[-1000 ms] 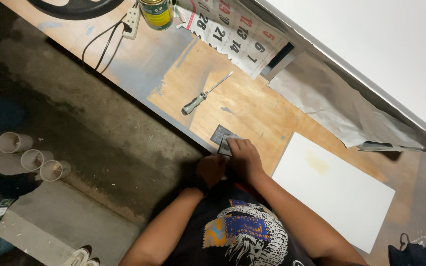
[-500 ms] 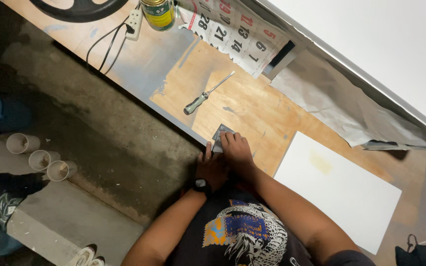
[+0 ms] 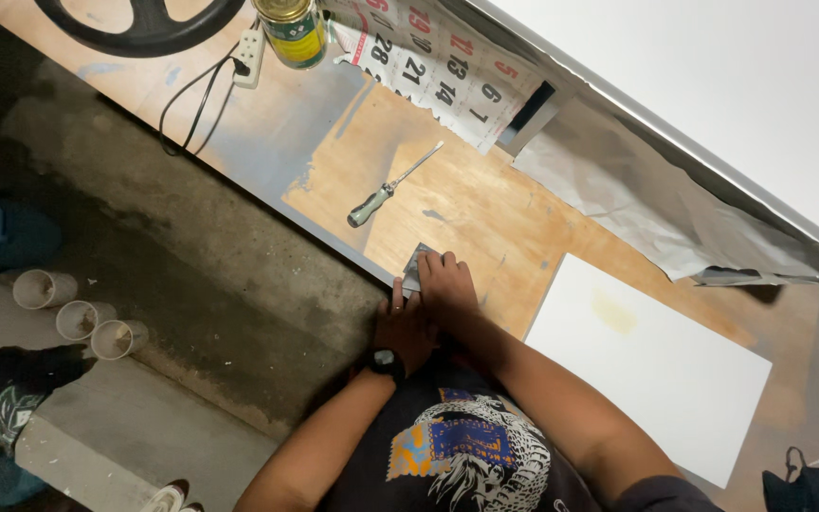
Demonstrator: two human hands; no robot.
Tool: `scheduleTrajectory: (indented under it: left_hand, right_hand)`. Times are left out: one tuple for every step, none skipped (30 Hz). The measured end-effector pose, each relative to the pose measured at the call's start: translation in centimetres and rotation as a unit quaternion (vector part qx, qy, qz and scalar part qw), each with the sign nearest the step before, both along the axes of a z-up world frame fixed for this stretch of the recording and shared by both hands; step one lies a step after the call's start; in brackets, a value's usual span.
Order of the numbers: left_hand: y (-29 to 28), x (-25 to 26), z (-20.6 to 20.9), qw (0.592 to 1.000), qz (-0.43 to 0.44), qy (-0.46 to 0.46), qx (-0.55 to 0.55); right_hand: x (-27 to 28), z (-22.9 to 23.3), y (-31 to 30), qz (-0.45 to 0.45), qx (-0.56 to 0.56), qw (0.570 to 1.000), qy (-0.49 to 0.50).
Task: The person sands a white rectangular panel with a sanding block, then wipes the surface with a cloth. The person also rubs two sanding blocks together on the workbench.
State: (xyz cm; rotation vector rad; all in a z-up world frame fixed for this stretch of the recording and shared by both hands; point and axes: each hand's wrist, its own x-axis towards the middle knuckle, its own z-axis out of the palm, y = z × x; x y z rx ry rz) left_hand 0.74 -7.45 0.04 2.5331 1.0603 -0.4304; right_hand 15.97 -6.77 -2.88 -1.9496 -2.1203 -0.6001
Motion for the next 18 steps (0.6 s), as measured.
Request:
scheduleTrajectory:
  left_hand:
    - [0.0, 0.0, -0.4, 1.0, 0.002, 0.002, -0.001]
    - [0.0, -0.1, -0.8, 1.0, 0.0, 0.0, -0.005]
    - [0.3, 0.2, -1.2, 1.0, -0.002, -0.003, -0.007]
    - [0.4, 0.0, -1.2, 1.0, -0.001, -0.002, -0.005]
    - [0.3, -0.1, -1.1, 1.0, -0.002, -0.013, -0.003]
    - [0.2, -0.2, -1.2, 1.0, -0.003, -0.025, -0.001]
    - [0.2, 0.0, -0.6, 1.0, -0.003, -0.025, -0.001]
    - [0.2, 0.2, 0.0, 1.0, 0.002, -0.025, -0.011]
    - [0.4, 0.1, 0.7, 0.999, 0.008, -0.022, -0.021]
    - [-0.1, -0.2, -0.6, 1.0, 0.009, -0.021, -0.02]
    - [-0.3, 0.0, -1.9, 0.999, 0.006, -0.033, 0.036]
    - [-0.5, 0.2, -3.2, 0.995, 0.003, -0.046, 0.092]
    - [-0.2, 0.2, -1.9, 0.995, 0.002, -0.046, 0.091]
    - [0.1, 0.1, -0.6, 0.999, 0.004, -0.024, 0.038]
    - [0.3, 0.0, 0.6, 1.0, 0.007, -0.002, -0.016]
    - [0.1, 0.4, 0.2, 1.0, 0.006, -0.002, -0.017]
    - [0.1, 0.4, 0.0, 1.0, 0.005, 0.008, -0.013]
    - [0.2, 0.5, -0.2, 1.0, 0.003, 0.018, -0.01]
  right_hand:
    - [-0.2, 0.5, -0.2, 0.002, -0.001, 1.0, 0.002]
    - [-0.5, 1.1, -0.5, 0.003, -0.003, 1.0, -0.008]
    - [-0.4, 1.7, -0.4, 0.003, -0.003, 1.0, -0.019]
    - [-0.3, 1.4, -0.4, 0.004, -0.001, 1.0, -0.018]
    - [-0.1, 1.0, -0.5, 0.003, -0.006, 1.0, -0.021]
    - [0.1, 0.6, -0.6, 0.001, -0.011, 1.0, -0.024]
    - [0.2, 0.4, -0.3, 0.001, -0.011, 1.0, -0.025]
    - [0.2, 0.2, 0.0, -0.01, -0.015, 1.0, -0.013]
    - [0.0, 0.0, 0.4, -0.019, -0.017, 1.0, 0.002]
    - [-0.2, -0.7, -0.1, -0.018, -0.017, 1.0, 0.004]
    - [0.1, -1.3, -0.3, -0.012, -0.019, 1.0, -0.011]
    - [0.4, -1.9, -0.5, -0.006, -0.021, 0.999, -0.026]
    - [0.4, -1.5, -0.2, -0.008, -0.021, 0.999, -0.027]
    - [0.2, -1.1, 0.1, -0.015, -0.017, 1.0, -0.019]
    - [0.1, -0.8, 0.4, -0.023, -0.013, 1.0, -0.011]
    - [0.2, -0.8, 0.0, -0.024, -0.014, 1.0, -0.012]
    - [-0.1, -0.7, -0.1, -0.021, -0.011, 1.0, -0.02]
    - [-0.3, -0.6, -0.2, -0.017, -0.008, 0.999, -0.028]
